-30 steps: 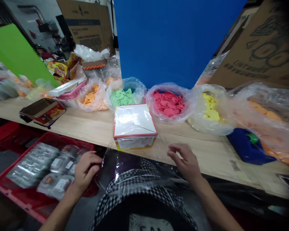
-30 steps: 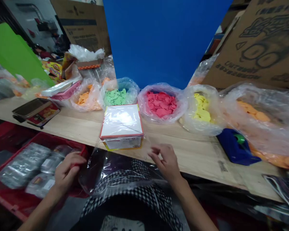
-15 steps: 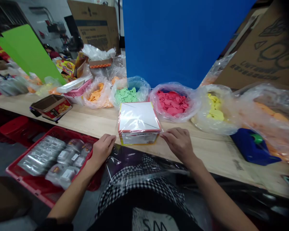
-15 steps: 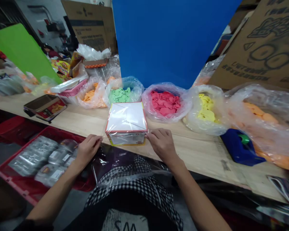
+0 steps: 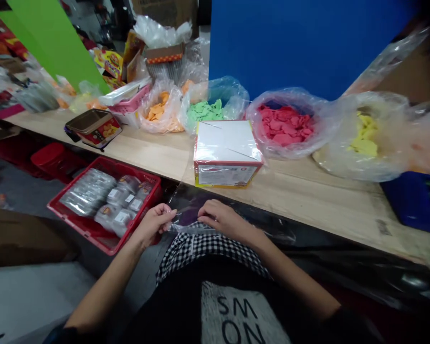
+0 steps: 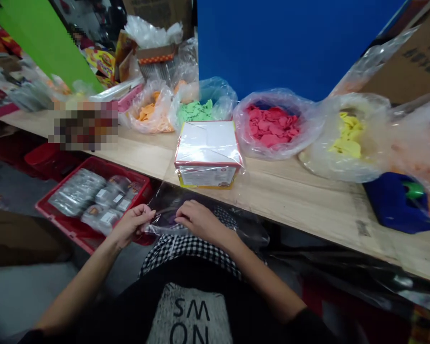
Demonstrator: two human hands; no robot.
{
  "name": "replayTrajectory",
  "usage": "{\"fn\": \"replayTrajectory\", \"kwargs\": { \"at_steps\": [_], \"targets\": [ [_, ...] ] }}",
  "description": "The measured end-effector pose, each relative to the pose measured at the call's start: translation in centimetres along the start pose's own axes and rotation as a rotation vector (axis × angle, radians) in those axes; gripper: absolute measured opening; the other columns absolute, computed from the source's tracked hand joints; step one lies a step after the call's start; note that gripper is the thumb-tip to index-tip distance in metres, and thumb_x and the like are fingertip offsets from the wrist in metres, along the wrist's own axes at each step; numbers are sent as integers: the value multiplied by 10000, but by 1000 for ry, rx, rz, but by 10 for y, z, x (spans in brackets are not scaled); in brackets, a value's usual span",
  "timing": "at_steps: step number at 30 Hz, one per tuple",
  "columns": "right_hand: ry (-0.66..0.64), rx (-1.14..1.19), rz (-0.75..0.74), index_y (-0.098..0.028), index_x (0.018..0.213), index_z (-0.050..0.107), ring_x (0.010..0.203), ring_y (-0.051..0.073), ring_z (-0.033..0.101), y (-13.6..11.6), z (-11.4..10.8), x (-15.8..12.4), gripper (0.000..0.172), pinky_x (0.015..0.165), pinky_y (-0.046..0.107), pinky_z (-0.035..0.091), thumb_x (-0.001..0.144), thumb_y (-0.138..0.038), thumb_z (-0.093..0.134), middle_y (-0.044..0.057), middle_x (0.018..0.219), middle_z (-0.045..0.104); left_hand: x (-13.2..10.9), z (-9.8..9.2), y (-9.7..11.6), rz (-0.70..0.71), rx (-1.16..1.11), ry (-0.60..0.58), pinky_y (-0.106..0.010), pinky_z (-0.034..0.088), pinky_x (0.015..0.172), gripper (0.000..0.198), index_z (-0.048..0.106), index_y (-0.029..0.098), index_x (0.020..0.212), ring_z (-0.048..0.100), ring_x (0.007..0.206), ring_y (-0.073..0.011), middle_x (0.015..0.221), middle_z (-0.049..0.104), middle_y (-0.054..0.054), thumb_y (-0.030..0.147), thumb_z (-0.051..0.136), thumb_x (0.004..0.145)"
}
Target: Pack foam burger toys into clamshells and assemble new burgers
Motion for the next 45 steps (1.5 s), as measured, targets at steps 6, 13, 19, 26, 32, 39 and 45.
{"fn": "replayTrajectory", "kwargs": {
  "at_steps": [6, 13, 19, 26, 32, 39, 45],
  "targets": [
    [-30, 146, -42, -178, 794, 569, 742, 119, 485, -24, 37, 19, 71, 675, 233, 379, 802, -245, 550, 2, 750, 539, -18, -14, 0, -17, 13, 18, -133, 183, 319, 354, 423, 165, 640, 372, 321, -25, 437, 462, 78, 416, 672, 622],
    [-55, 394, 161, -154, 671, 529, 594, 91, 460, -13, 74, 37, 128, 549, 208, 355, 703, -220, 634, -35, 643, 493, -20, -1, 8, 86, 24, -37, -164, 160, 357, 358, 418, 153, 569, 304, 346, -24, 429, 431, 66, 420, 644, 651],
    [-112, 452, 121, -163, 629, 467, 564, 83, 419, -18, 83, 34, 171, 539, 204, 334, 743, -222, 579, -53, 602, 459, -19, -2, 14, 167, 57, -35, -192, 226, 439, 370, 456, 134, 493, 321, 442, -46, 469, 403, 45, 415, 645, 643],
    [-147, 170, -73, -179, 647, 435, 681, 118, 435, -45, 69, 31, 177, 613, 226, 338, 774, -159, 557, -18, 688, 477, -13, -10, -1, 113, 28, 42, -200, 220, 434, 344, 505, 131, 517, 329, 426, -55, 455, 412, 39, 427, 648, 618],
    [-211, 124, -194, -179, 679, 436, 704, 126, 421, -58, 62, 17, 160, 652, 242, 361, 824, -184, 503, 3, 729, 470, -12, -2, -3, 107, 42, 45, -198, 219, 417, 336, 494, 135, 515, 335, 403, -54, 430, 416, 43, 416, 636, 632],
    [-243, 271, -193, -184, 736, 467, 727, 117, 440, -64, 45, -16, 149, 687, 239, 377, 863, -261, 452, -4, 743, 480, -14, -11, 7, 145, 50, 71, -187, 201, 401, 347, 440, 144, 512, 302, 393, -40, 433, 391, 58, 394, 632, 656],
    [72, 185, 6, -179, 777, 509, 759, 131, 456, -40, 21, 7, 177, 683, 245, 370, 788, -346, 566, 5, 772, 487, -19, 4, 10, 134, 18, 40, -188, 235, 387, 365, 433, 147, 491, 342, 374, -46, 418, 410, 50, 413, 620, 658]
  ]
}}
Point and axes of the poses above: each hand's wrist, its own x-axis towards the middle knuckle, its own z-axis out of the palm, y = z × x, the point moved 9 cm from there along x, towards the middle knuckle
